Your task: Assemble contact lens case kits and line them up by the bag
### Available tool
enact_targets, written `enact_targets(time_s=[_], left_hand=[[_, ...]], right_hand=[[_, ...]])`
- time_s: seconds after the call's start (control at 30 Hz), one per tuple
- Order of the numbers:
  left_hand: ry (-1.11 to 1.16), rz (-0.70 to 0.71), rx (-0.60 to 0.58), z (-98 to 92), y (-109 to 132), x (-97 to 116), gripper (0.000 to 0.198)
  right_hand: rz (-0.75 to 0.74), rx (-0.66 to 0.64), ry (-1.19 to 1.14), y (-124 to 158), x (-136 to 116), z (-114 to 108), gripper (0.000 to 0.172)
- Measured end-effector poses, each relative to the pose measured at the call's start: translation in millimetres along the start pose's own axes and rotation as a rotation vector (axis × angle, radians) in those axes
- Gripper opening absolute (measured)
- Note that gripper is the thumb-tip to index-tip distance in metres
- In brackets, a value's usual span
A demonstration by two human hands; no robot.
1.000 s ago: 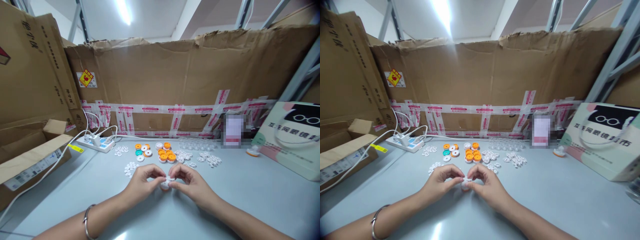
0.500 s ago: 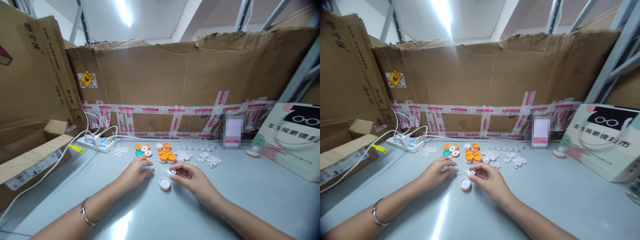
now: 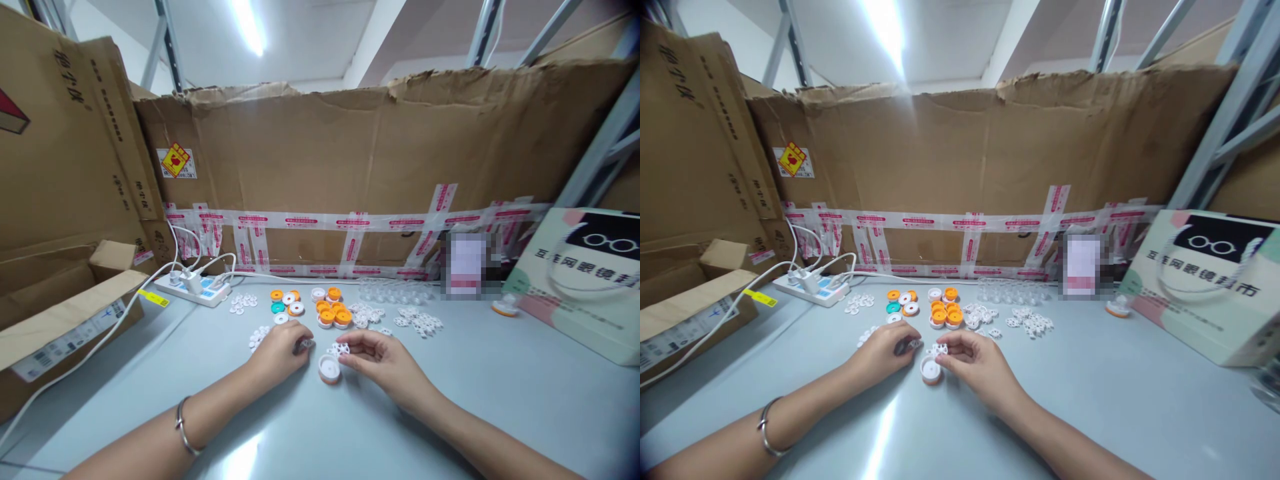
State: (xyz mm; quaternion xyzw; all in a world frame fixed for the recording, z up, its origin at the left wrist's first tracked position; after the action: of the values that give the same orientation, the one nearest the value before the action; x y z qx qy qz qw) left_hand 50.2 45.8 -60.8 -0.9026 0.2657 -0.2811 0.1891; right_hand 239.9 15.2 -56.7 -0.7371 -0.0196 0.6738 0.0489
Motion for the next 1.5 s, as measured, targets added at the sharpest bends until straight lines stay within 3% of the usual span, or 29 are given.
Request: enact_targets(time_s=[0.27, 0.5, 0.67, 0.77, 0.87, 1.1, 1.3, 1.4, 1.5], left_hand=[[0.011, 0.04, 0.014, -3.6, -1.8, 2.3, 0.022], [0.1, 0.2, 0.337, -10.8, 6.1, 20.0, 0.014], [0.193, 0.427, 0.278, -10.6, 13.6, 33.3, 0.021], [0.225, 0.464, 0.27, -11.4, 14.2, 34.1, 0.022], [0.272, 0.455, 0.251, -13.4, 13.2, 35.0, 0.023], [0.495, 0.27, 0.195, -18.7, 8.9, 40.0, 0.011], [0.484, 0.105, 0.222, -20.3, 8.8, 43.2, 0.009], [0.383, 0.13, 0.248, -20.8, 9.8, 42.4, 0.009], [0.269, 0.265, 0.352, -21.5, 11.6, 41.1, 0.014]], right_hand=[[0.015, -0.014, -0.02, -0.1, 0.8, 1.1, 0.027], [0.132, -0.083, -0.122, 3.3, 1.5, 7.3, 0.032], [0.21, -0.086, -0.207, 5.2, 0.8, 11.8, 0.036], [0.183, -0.06, -0.216, 4.5, -0.8, 9.9, 0.036], [0.134, -0.04, -0.199, 3.9, -2.2, 6.5, 0.035], [0.116, -0.047, -0.203, 4.4, -3.2, 5.7, 0.032], [0.104, -0.044, -0.228, 3.3, -0.1, 5.9, 0.03], [0.14, -0.062, -0.224, 3.0, 0.6, 7.1, 0.032], [0.22, -0.076, -0.244, 4.0, 0.3, 10.0, 0.034]])
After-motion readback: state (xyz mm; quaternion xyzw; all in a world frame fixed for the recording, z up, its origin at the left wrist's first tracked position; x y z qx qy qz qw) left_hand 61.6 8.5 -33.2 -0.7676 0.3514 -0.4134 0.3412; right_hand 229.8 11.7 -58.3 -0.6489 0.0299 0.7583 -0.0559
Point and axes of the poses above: each hand's wrist, its own y-axis away from the middle knuckle, its own z-axis out of the palm, x = y × z, the point moved 1 cm from there along -y, towards the middle knuckle, and after that the axes turned 13 degrees about x, right-handed, at the moved point
